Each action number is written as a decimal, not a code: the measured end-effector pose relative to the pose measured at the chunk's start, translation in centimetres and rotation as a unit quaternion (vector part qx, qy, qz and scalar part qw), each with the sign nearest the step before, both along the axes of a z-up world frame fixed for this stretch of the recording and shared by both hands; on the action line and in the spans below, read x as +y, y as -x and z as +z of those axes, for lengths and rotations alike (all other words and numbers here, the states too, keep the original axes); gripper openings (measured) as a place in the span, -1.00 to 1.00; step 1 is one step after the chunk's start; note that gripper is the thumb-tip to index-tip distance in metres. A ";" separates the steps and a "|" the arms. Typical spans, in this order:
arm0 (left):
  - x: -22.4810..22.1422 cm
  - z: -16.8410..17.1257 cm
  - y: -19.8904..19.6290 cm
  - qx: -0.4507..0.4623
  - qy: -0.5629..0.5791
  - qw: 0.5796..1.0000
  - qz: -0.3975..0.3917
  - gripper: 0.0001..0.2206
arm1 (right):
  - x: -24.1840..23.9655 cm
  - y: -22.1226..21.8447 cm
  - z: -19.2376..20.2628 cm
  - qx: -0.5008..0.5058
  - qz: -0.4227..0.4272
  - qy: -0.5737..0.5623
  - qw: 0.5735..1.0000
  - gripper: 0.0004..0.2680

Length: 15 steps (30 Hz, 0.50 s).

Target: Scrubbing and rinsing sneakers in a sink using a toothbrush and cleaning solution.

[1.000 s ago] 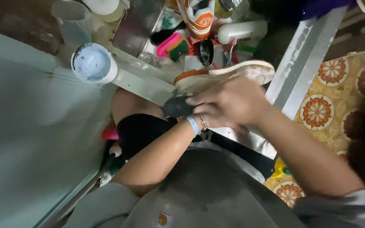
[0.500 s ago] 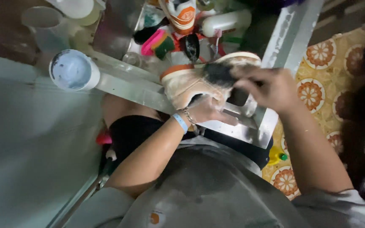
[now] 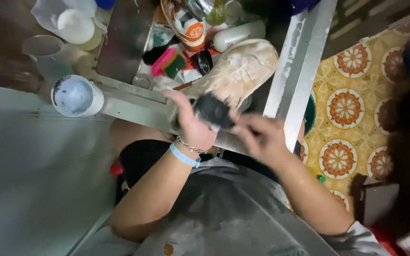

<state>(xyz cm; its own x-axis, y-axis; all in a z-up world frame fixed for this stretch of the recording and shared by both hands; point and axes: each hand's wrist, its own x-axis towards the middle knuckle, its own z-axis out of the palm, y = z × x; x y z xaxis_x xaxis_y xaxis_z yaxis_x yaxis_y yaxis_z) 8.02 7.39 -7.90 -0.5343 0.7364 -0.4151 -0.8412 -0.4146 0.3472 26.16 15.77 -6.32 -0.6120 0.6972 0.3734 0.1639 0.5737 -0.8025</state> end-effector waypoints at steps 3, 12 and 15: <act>-1.2 5.2 2.0 -0.028 -0.128 0.983 -0.126 0.30 | 0.7 -0.6 0.4 0.047 0.035 0.049 0.997 -0.86; -1.2 4.4 1.0 -0.093 -0.202 0.973 -0.069 0.20 | 1.7 0.4 2.8 0.060 0.098 0.006 0.993 -0.86; -0.6 3.8 0.7 -0.156 -0.127 0.976 -0.088 0.39 | 5.3 -1.0 2.2 -0.014 0.073 -0.063 0.995 -0.87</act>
